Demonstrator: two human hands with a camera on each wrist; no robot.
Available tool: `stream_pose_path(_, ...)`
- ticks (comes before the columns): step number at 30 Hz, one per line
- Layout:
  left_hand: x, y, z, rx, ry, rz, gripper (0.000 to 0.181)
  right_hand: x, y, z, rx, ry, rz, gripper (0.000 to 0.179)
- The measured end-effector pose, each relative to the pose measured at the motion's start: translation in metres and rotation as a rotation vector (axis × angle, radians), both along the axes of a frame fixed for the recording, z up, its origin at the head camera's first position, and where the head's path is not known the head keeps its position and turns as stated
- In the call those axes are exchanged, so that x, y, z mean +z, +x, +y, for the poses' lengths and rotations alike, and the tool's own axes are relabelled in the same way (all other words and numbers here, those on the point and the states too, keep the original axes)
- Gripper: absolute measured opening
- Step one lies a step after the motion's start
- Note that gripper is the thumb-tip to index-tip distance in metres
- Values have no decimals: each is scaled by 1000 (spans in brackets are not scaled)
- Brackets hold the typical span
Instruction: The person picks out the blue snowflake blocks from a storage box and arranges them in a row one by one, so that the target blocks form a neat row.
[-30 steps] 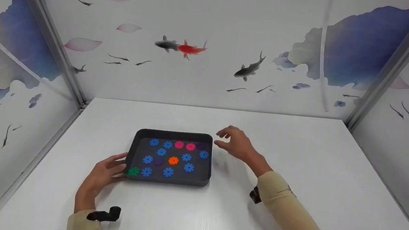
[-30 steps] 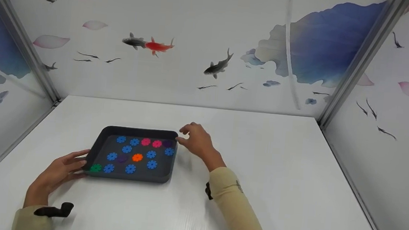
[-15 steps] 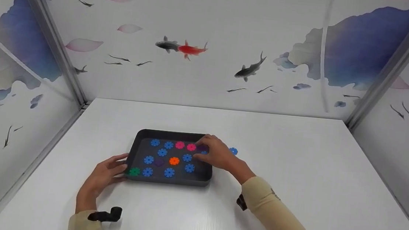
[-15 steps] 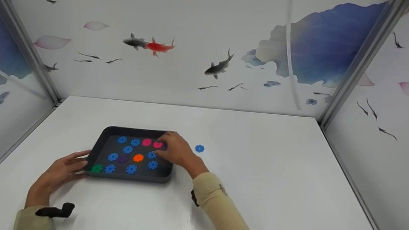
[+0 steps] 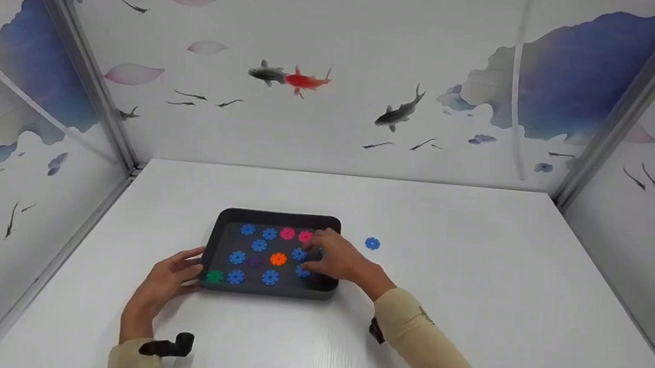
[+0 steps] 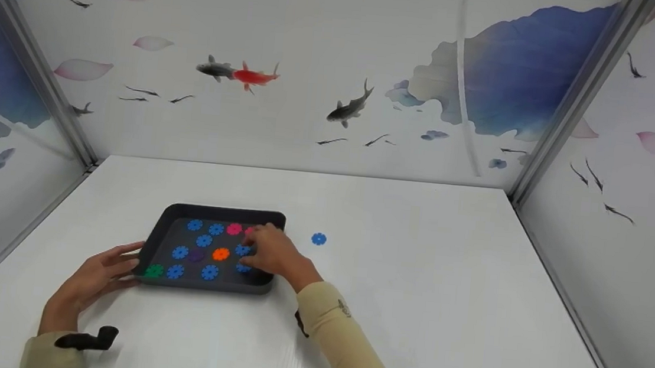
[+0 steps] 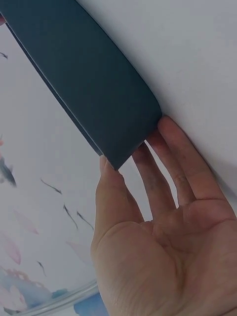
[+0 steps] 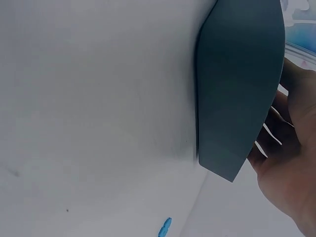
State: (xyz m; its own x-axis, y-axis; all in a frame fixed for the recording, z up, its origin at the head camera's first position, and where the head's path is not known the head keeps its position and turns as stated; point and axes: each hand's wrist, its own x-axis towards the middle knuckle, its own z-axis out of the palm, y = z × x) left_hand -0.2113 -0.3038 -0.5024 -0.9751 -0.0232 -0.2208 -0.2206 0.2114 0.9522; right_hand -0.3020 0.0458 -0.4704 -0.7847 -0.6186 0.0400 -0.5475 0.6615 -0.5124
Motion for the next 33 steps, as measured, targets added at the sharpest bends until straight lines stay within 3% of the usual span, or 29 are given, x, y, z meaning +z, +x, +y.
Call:
stream_pose_path(16,-1,1,-3,-12,17,18,56,-7,3,-10,-34,180,12,35)
stream_pose_path(26,0,1,-4,1,7,10,57,-8,1,-15,-37,156,42,25)
stream_pose_path(33,-3,-1,-1,13,4,-2,55,-10,0,-17,-78,175,-1,27)
